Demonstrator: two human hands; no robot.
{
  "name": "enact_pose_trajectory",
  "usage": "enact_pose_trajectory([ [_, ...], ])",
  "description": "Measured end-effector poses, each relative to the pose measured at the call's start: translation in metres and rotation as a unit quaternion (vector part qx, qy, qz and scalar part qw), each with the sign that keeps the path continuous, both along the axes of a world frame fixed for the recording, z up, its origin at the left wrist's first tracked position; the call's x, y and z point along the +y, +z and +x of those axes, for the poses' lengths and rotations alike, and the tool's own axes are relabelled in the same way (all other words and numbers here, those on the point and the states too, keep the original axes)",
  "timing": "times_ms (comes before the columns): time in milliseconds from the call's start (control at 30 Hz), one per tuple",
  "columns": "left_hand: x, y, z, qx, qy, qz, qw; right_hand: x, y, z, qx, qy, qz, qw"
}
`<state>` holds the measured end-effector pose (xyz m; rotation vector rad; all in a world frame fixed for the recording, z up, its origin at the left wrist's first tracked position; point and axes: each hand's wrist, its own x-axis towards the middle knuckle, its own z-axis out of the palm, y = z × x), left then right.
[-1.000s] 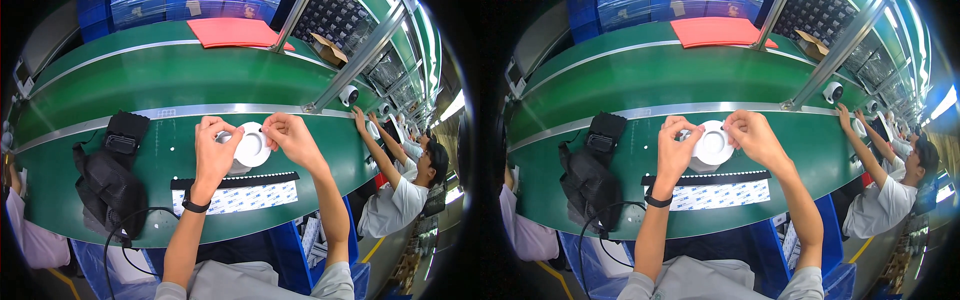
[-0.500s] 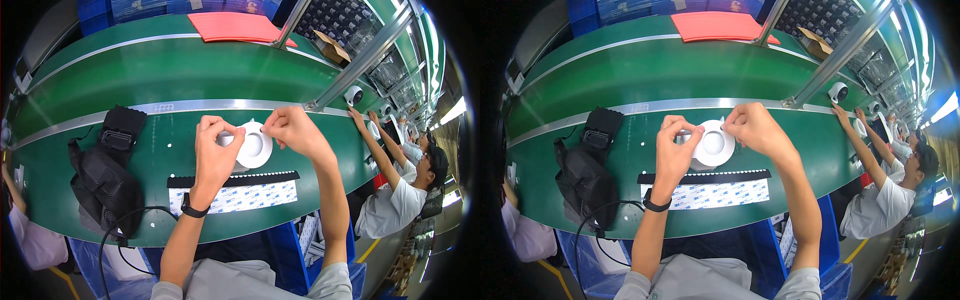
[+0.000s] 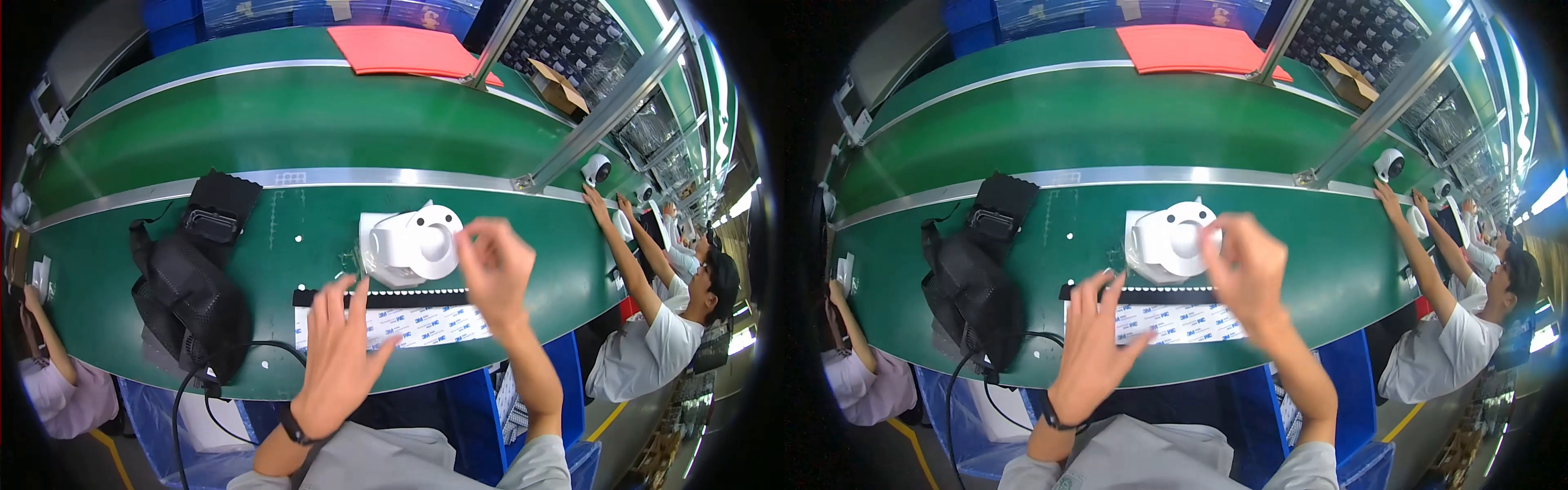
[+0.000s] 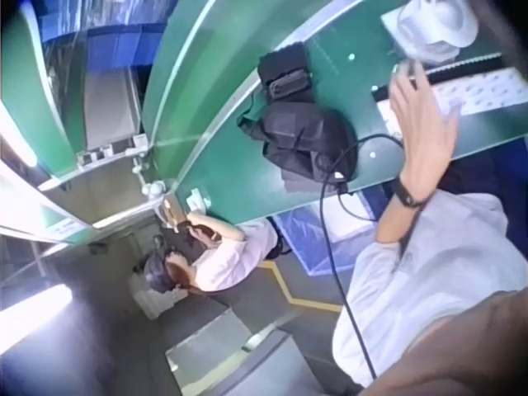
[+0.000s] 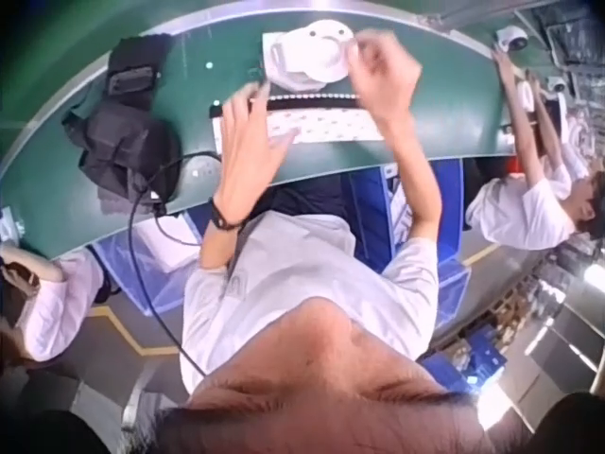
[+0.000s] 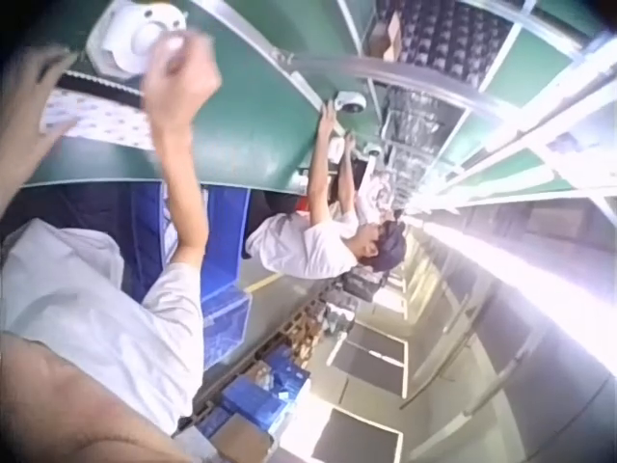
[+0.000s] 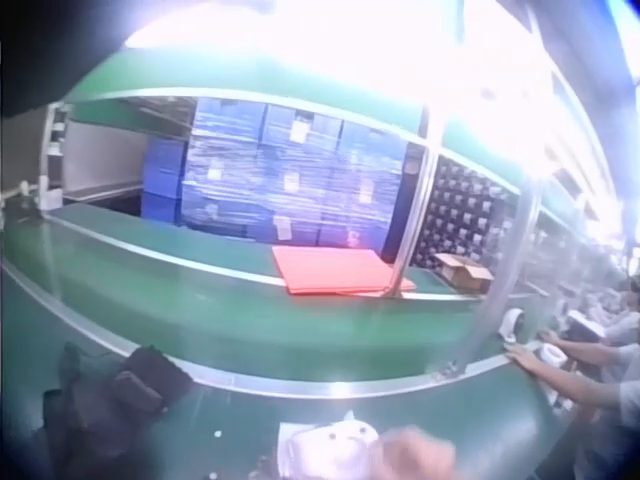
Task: Applying circular stickers to the underside of security camera bases at an assembly line station.
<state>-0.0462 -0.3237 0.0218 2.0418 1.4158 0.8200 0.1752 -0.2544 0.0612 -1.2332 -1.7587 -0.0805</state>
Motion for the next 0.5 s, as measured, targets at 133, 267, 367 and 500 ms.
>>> enact_pose_trajectory([
  [133,-0.039,-0.03,-0.002,0.099,-0.007,-0.005,0.995,-0.033,-0.039,-0.054,-0.134,0.233,0.122,0.955],
  [267,-0.041,-0.053,0.002,0.129,-0.004,0.026,0.991,-0.028,-0.086,-0.085,-0.131,0.24,-0.045,0.961],
  [367,-0.04,-0.051,0.004,0.15,-0.003,0.027,0.988,-0.018,-0.101,-0.087,-0.139,0.21,-0.116,0.961],
  [500,-0.039,-0.059,0.0,0.147,-0.011,0.029,0.989,-0.008,-0.101,-0.098,-0.148,0.198,-0.146,0.958],
])
